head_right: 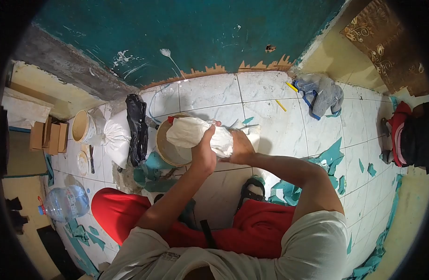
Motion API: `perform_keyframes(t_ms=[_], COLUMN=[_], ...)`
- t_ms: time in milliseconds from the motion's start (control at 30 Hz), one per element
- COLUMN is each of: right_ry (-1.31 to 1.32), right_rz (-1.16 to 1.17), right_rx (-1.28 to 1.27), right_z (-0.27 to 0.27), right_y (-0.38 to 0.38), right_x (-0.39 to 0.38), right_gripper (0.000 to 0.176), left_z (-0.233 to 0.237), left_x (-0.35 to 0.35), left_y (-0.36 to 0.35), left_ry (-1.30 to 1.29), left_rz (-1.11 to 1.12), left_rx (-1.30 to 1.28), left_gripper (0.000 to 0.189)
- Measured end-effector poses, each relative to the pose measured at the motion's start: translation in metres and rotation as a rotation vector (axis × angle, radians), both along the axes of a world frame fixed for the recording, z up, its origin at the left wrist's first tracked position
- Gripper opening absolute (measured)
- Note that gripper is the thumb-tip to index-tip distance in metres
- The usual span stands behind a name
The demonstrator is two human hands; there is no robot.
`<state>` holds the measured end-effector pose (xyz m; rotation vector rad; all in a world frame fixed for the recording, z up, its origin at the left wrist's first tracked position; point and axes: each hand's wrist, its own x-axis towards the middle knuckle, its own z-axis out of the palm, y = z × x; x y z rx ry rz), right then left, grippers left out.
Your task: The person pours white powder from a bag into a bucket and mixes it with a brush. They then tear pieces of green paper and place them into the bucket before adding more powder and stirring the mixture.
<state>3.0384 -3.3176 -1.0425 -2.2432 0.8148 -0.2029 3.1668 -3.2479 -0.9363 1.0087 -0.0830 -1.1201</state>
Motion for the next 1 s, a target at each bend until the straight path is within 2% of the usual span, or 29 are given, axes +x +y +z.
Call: perform_keyframes(t_ms=[67,100,133,267,333,367,467,533,633,733,800,1000], right_ry=[0.009,-0.071,-0.071,-0.027,0.237,0.23,0.25,0.285,0.556,0.701,0.734,0.771], right_rz=[0.075,0.085,0.087,0.15,0.151,0.142,0.291,0.307,0.375,0.37,0.396,0.453], right_rx=[-0.065,-0.2,-0.202,-0.104,0.153,0.177,0.099,0.067,0.11,0.163,0.18,0.269], right_z=[-0.012,-0.013,-0.014,-0.026,-0.006,0.005,0.023,0.034,0.067,0.09,0.106,0.162], right_y=[-0.016,-0.018,-0.02,-0.034,-0.045,-0.048,-0.063,-0.068,-0.07,-0.066,-0.061,-0.048], right_x=[0.008,0.006,0.006,0.001,0.0,-0.005,-0.012,-0.02,-0.026,-0.038,-0.042,-0.042], right_gripper=[0.088,0.075,0.075,0.069,0.059,0.05,0.048,0.046,0.047,0.049,0.052,0.064], left_z=[-0.003,-0.004,-0.005,-0.002,0.001,0.005,-0.002,-0.012,-0.022,-0.03,-0.032,-0.032], left_x=[0.001,0.002,0.002,0.001,0.007,0.009,0.012,0.013,0.015,0.015,0.017,0.021], left_y=[0.0,-0.001,-0.001,0.0,0.002,0.002,0.004,0.006,0.009,0.017,0.02,0.026], left_ry=[-0.007,-0.016,-0.016,-0.069,-0.077,-0.056,0.011,0.052,0.202,0.325,0.478,0.618], left_rz=[-0.005,-0.009,-0.006,0.014,0.049,0.05,0.045,0.038,0.039,-0.003,-0.003,0.013], left_rx=[-0.003,-0.01,-0.012,0.008,0.011,0.016,0.0,-0.023,0.003,-0.073,-0.12,-0.082], left_gripper=[0.024,0.023,0.023,0.019,0.018,0.019,0.019,0.019,0.019,0.019,0.013,0.014])
